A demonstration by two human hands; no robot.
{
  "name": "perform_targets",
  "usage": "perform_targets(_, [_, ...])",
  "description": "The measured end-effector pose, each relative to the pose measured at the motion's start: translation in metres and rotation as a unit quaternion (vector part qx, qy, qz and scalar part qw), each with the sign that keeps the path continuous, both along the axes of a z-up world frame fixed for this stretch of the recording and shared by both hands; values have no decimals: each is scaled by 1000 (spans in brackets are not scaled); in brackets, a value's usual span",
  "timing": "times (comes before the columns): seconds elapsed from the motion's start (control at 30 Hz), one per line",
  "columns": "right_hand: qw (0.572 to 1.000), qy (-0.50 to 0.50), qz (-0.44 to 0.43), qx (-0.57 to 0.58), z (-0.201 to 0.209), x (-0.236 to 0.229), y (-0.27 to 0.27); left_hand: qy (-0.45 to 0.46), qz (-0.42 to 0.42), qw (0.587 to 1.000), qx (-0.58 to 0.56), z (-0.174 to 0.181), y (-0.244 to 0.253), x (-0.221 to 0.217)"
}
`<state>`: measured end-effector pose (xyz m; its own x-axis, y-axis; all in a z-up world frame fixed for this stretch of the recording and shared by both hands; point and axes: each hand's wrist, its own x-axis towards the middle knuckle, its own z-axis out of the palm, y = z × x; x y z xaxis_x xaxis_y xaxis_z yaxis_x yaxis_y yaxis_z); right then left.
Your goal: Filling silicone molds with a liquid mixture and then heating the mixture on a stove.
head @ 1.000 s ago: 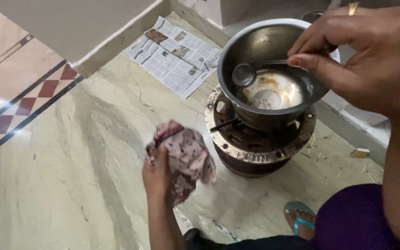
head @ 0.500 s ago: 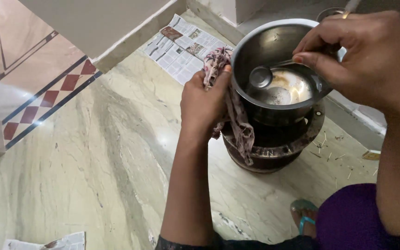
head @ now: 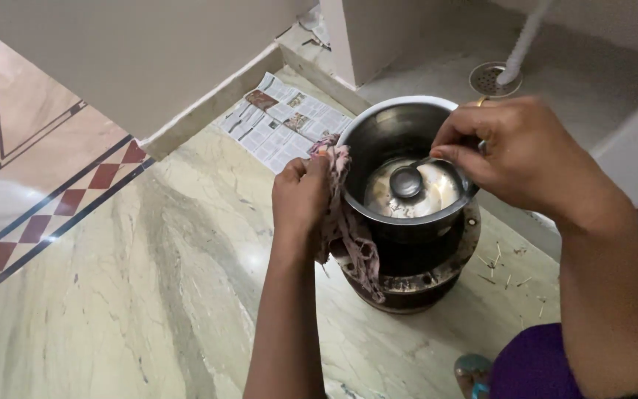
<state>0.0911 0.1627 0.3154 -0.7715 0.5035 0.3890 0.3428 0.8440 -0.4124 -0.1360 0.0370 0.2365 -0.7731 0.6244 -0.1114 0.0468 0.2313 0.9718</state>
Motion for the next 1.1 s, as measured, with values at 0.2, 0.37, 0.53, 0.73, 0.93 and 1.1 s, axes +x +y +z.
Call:
perform_targets(0.2, [998, -11, -21, -65, -3, 4, 8, 137, 3, 990, -43, 11, 4, 9])
perform_targets(0.37, [998, 27, 5, -54, 2, 11, 15, 133, -16, 971, -198, 18, 4, 4])
perform_targets(0.53, [1000, 14, 5, -22, 8, 9, 15, 100, -30, 974, -201, 8, -20, -1])
perform_targets(0.73, [999, 30, 13, -14, 9, 12, 15, -162, -18, 981, 110, 50, -46, 5])
perform_targets(0.93, [998, 36, 11, -56, 13, 11, 11, -155, -45, 978, 133, 30, -22, 17])
perform_targets(1.1, [995, 41, 10, -85, 5, 16, 17, -129, -105, 983, 74, 11, -17, 28])
